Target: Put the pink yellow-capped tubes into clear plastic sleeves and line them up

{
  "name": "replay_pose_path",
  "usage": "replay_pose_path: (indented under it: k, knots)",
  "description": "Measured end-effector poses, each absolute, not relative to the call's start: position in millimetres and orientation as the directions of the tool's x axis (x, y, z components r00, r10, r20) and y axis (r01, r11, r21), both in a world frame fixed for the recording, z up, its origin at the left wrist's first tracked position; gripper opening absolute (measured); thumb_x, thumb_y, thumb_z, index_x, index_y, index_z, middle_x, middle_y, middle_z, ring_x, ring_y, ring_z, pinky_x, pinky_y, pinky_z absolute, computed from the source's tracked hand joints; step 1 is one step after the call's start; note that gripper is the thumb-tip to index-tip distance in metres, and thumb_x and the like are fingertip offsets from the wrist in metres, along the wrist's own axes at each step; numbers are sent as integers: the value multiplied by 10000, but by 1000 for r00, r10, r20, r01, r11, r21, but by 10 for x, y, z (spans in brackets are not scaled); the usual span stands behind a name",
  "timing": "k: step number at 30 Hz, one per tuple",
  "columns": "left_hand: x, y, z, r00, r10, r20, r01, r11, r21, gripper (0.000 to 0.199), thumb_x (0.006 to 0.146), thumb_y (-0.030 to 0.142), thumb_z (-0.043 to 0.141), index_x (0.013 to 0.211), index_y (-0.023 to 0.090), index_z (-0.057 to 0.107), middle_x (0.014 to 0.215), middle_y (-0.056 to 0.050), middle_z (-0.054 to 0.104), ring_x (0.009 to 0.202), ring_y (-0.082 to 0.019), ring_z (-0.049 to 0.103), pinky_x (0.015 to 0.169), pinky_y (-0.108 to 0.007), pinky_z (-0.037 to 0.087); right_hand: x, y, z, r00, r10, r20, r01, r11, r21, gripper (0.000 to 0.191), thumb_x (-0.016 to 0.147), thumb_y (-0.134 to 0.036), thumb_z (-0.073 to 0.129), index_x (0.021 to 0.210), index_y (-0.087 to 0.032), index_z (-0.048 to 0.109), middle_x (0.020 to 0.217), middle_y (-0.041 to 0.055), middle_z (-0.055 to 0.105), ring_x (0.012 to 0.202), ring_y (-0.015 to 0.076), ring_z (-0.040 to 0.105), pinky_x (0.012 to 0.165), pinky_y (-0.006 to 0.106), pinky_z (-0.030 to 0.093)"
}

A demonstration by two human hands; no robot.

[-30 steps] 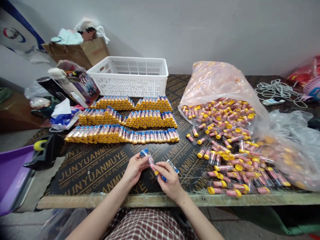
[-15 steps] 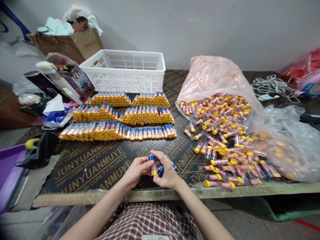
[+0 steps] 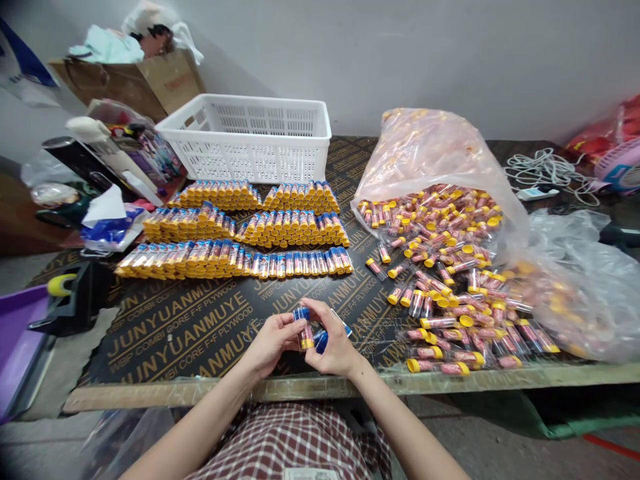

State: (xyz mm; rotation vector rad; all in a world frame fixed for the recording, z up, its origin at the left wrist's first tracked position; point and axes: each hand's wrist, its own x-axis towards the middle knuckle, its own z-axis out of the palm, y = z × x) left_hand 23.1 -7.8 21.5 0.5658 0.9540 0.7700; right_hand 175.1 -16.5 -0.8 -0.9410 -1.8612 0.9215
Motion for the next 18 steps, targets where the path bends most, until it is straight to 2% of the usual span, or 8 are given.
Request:
replay_pose_path:
  k: [2,4,5,7,9,11,15,18]
  knots:
    - [230,-57,175,338,801,-495,-332,593,733,416,603,460,741,804,110,642,706,-63,667,582,-138,600,585,-252,470,1801,-62,26,-409,837,364,292,498,-817,789,585,-96,489,1345,-200,303,1293,97,469,1161,238,494,979,389,426]
    - [232,-30,105,241,847,-474,-275,527,804,439,648,514,682,862,132,643,780,-77,675,640,-157,610,615,-263,465,1898,164,72,-418,818,396,386,554,-738,758,604,-117,504,1334,-204,321,1289,92,475,1172,248,475,990,404,398]
    - [237,-18,62,170,883,-439,-182,465,866,435,669,525,657,883,147,646,813,-79,674,674,-166,609,640,-269,460,1959,319,95,-409,815,410,452,572,-685,746,611,-129,512,1330,-206,327,1288,91,478,1175,255,465,1000,418,373]
    - [254,0,-28,76,948,-310,149,297,943,391,673,505,659,884,176,657,846,-72,665,750,-189,592,703,-287,439,2082,678,128,-375,833,406,623,551,-555,739,621,-150,518,1332,-201,324,1279,96,492,1174,269,450,1021,445,303]
    - [281,8,-103,111,974,-197,505,116,855,351,644,472,697,853,193,659,857,-62,643,825,-215,568,755,-302,409,2173,1028,132,-398,851,343,743,518,-424,736,617,-169,522,1329,-177,335,1245,109,521,1142,275,463,1024,454,242]
    - [313,7,-151,177,968,-177,708,-1,706,371,624,485,709,845,194,642,879,-57,615,863,-226,554,751,-304,391,2208,1294,104,-430,854,294,779,516,-358,725,608,-189,535,1314,-162,372,1199,114,556,1098,276,485,1012,455,213]
    - [358,-18,-178,217,955,-203,807,-58,588,410,627,549,682,818,194,609,852,-40,588,826,-207,552,683,-280,364,2174,1488,11,-476,848,233,796,529,-296,729,589,-210,575,1301,-178,423,1151,105,593,1071,279,489,987,455,200]
    - [383,-73,-175,228,950,-215,817,-67,572,392,631,562,674,750,193,613,819,-39,594,828,-211,548,699,-292,343,2218,1454,1,-460,864,206,825,502,-261,751,598,-234,603,1323,-234,405,1265,83,522,1162,282,422,999,431,198]
